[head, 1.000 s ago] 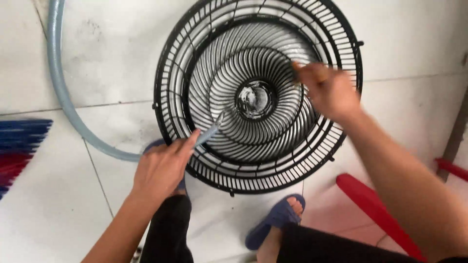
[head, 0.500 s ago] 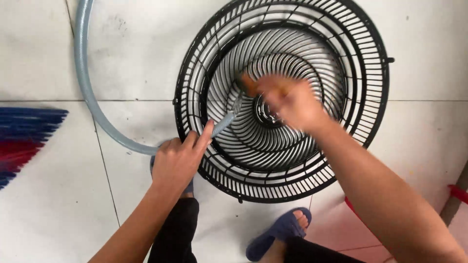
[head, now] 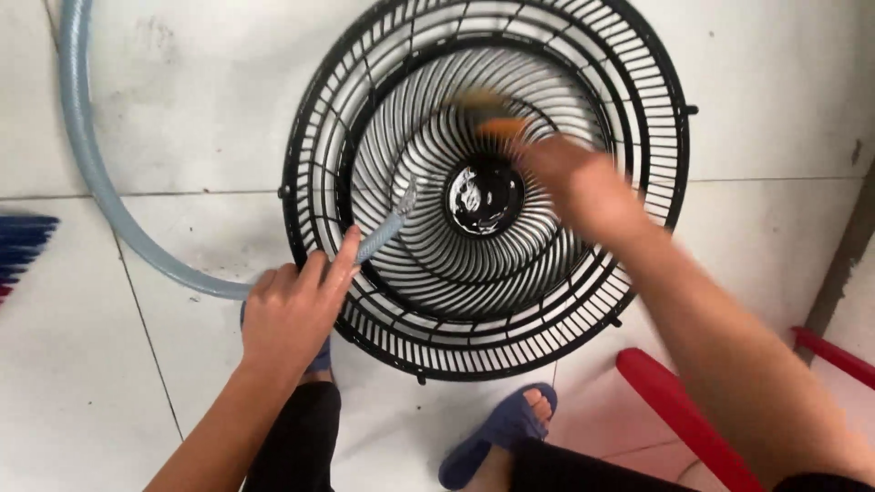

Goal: Cleaning a plastic fan grill using a paintbrush and water from a hose on a tiled floor.

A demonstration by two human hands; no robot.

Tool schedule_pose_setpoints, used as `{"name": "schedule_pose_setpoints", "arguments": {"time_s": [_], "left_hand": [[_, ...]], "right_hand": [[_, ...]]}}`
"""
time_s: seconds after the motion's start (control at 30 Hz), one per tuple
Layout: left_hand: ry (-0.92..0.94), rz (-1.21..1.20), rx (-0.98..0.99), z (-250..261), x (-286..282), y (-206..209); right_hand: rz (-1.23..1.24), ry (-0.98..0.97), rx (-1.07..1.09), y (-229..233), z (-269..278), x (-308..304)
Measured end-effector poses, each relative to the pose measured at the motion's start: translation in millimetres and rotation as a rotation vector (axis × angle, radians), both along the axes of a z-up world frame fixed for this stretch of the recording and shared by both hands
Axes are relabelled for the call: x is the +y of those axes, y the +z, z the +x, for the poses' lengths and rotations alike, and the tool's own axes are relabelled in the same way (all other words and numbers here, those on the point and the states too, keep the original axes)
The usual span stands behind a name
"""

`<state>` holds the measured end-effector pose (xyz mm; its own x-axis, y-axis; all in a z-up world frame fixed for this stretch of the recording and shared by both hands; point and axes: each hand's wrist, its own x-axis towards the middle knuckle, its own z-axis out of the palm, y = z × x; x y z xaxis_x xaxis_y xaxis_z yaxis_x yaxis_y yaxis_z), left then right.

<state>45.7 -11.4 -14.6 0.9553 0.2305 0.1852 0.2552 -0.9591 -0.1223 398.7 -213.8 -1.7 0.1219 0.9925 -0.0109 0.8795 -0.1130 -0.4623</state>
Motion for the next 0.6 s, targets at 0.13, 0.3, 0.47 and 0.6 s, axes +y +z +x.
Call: {"name": "schedule_pose_setpoints", "arguments": {"time_s": [0.13, 0.3, 0.47, 0.6], "left_hand": [[0.009, -0.015, -0.016, -2, -2, -6], [0.023, -0.093, 0.037, -3, -4, -3], [0.029, -0.044, 0.032, 0, -3, 4], [0.038, -0.086, 0.042, 3, -1, 6]], "right_hand": [[-0.09, -0.272, -0.165, 37, 7, -38], [-0.114, -0.248, -0.047, 64, 10, 17], [0.057, -0.053, 0.287, 54, 3, 116], [-0.021, 0.068, 0.284, 35, 49, 122]]}}
